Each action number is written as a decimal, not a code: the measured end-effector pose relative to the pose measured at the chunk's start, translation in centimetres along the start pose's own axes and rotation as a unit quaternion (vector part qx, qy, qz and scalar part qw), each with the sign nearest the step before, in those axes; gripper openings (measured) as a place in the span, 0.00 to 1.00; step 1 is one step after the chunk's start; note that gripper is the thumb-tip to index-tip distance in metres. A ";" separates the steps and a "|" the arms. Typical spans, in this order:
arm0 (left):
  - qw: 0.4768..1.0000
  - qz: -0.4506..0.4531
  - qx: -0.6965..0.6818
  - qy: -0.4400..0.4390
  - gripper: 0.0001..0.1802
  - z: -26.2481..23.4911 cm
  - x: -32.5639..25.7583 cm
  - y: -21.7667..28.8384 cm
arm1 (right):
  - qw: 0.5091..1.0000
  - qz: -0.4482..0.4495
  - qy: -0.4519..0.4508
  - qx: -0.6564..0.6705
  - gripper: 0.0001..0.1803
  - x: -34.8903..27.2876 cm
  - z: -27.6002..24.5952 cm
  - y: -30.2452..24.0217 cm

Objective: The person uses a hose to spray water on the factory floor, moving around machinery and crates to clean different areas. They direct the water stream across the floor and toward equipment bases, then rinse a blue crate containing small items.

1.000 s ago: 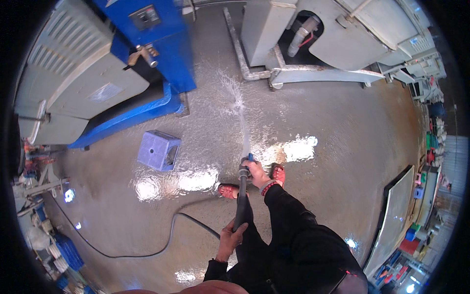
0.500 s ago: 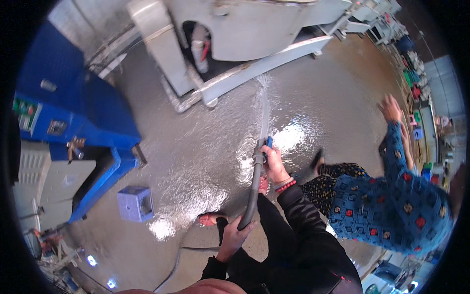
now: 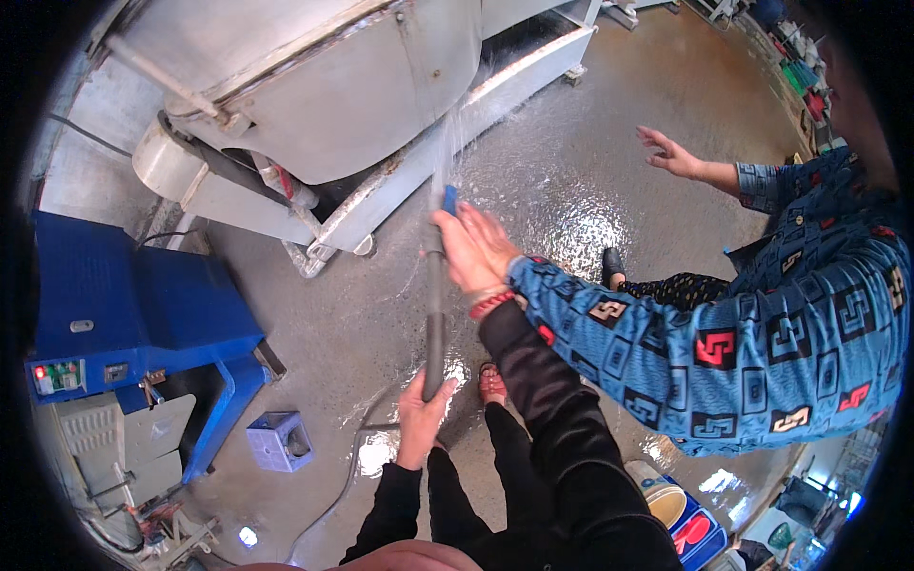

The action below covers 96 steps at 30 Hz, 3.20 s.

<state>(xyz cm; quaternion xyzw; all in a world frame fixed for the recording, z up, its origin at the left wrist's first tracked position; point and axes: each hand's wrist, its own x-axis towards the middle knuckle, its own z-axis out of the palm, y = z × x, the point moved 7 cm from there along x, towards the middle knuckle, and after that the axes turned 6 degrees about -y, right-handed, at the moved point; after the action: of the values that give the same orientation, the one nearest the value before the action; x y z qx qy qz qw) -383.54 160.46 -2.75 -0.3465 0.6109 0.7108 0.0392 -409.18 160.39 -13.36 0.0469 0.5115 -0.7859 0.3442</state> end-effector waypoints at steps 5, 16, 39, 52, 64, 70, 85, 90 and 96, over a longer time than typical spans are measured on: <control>0.999 -0.017 -0.004 0.030 0.19 -3.1 2.1 0.0 | 0.999 0.006 -0.009 0.049 0.14 2.2 3.7 1.5; 0.985 -0.052 -0.128 0.102 0.12 -6.5 -2.8 -1.6 | 0.984 0.168 -0.049 0.041 0.15 -0.2 11.0 13.5; 0.960 -0.032 -0.245 0.129 0.19 -15.1 -3.1 -2.6 | 0.959 0.207 -0.180 -0.071 0.18 -2.1 22.1 12.1; 0.984 -0.032 -0.128 0.123 0.20 -10.8 -0.4 -2.4 | 0.952 0.233 -0.198 -0.017 0.18 0.1 17.2 11.4; 0.964 -0.028 -0.124 0.235 0.13 -9.5 1.6 -3.9 | 0.929 0.244 -0.264 -0.094 0.29 -0.1 18.3 12.9; 0.963 -0.027 -0.165 0.212 0.08 -12.0 5.9 -3.1 | 0.917 0.267 -0.275 -0.108 0.46 -3.0 9.6 12.8; 0.980 0.015 -0.057 0.189 0.09 -13.4 28.4 -7.0 | 0.894 0.424 0.030 -0.140 0.36 -35.3 -28.3 18.8; 0.982 0.035 0.056 0.175 0.09 -11.2 34.1 -7.3 | 0.834 0.446 -0.009 -0.324 0.49 -39.1 -23.4 25.6; 0.967 0.056 0.152 0.197 0.11 -9.5 37.3 -6.6 | 0.628 0.576 -0.029 -0.523 0.62 -36.2 -18.6 27.5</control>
<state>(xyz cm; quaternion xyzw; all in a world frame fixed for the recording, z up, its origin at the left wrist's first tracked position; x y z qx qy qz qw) -404.44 139.88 -28.59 -0.4347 0.7262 0.5281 -0.0698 -370.71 187.14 -27.96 0.1211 0.6955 -0.0287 0.7077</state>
